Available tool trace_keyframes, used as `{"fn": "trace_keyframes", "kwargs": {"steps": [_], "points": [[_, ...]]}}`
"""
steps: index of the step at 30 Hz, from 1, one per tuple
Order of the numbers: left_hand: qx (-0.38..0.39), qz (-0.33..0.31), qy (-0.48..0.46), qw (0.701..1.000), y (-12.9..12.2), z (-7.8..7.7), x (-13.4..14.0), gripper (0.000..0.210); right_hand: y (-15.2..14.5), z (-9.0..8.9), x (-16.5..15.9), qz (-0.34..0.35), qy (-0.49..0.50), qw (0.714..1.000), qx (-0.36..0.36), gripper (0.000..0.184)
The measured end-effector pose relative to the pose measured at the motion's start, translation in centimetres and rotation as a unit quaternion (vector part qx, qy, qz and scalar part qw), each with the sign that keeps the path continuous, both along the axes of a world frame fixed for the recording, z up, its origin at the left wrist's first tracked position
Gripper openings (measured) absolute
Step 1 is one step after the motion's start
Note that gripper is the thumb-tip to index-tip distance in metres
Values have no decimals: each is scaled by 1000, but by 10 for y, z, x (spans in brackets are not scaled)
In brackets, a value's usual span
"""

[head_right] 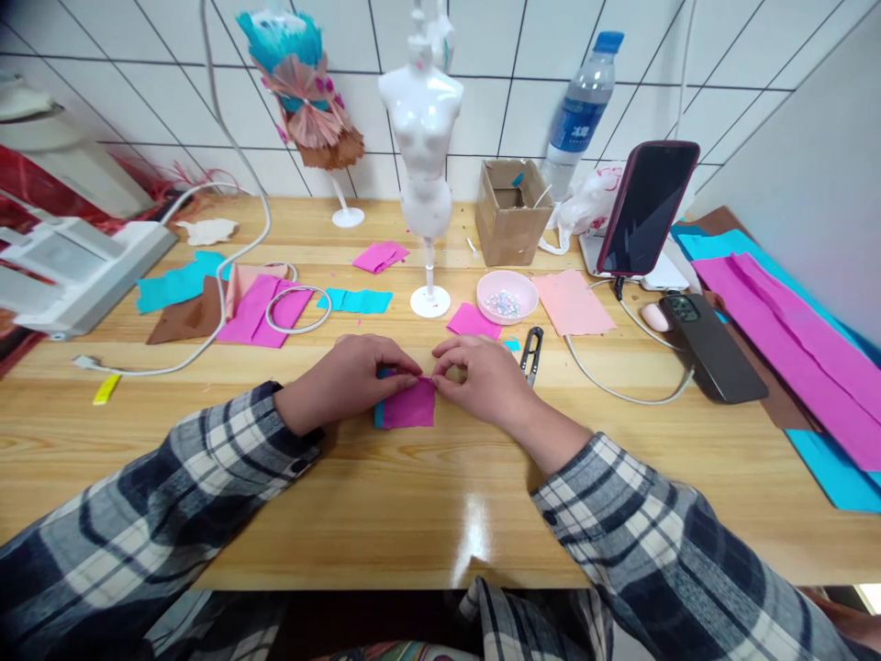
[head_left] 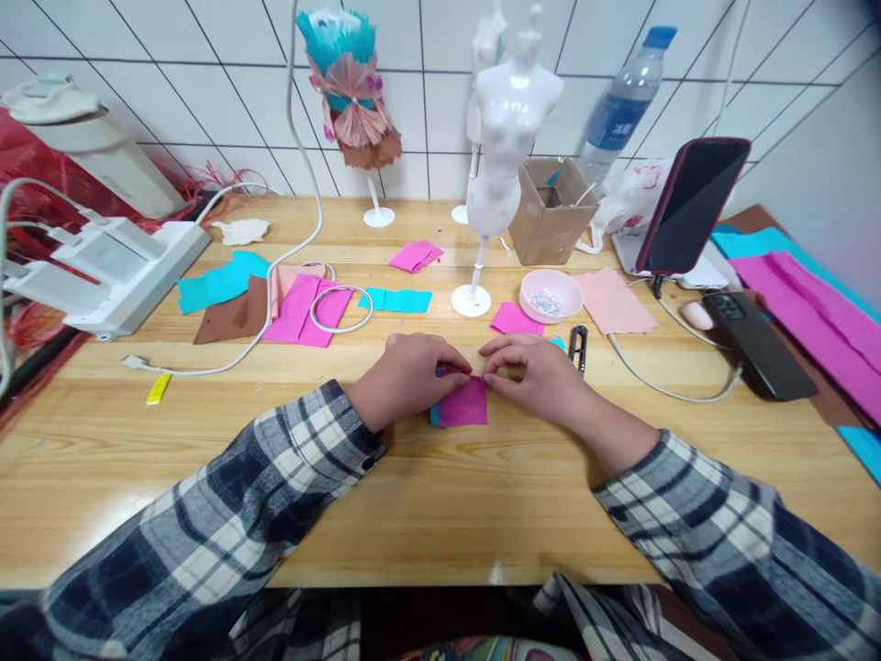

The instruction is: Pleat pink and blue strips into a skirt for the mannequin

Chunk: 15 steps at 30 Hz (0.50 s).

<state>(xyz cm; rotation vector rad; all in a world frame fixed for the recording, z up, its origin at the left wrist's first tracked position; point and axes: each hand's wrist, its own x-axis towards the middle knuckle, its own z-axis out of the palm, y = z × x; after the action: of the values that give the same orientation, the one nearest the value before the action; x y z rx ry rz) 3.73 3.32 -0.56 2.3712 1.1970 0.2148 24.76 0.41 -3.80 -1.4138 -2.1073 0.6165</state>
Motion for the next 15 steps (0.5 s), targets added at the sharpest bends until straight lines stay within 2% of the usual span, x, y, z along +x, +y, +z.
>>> {"fn": "trace_keyframes", "kwargs": {"steps": [6, 15], "points": [[55, 19, 27, 998, -1, 2, -10, 15, 0, -1, 2, 23, -9, 999, 38, 5], [144, -54, 32, 988, -1, -1, -21, 16, -12, 1, 0, 63, -94, 988, 105, 7]]}}
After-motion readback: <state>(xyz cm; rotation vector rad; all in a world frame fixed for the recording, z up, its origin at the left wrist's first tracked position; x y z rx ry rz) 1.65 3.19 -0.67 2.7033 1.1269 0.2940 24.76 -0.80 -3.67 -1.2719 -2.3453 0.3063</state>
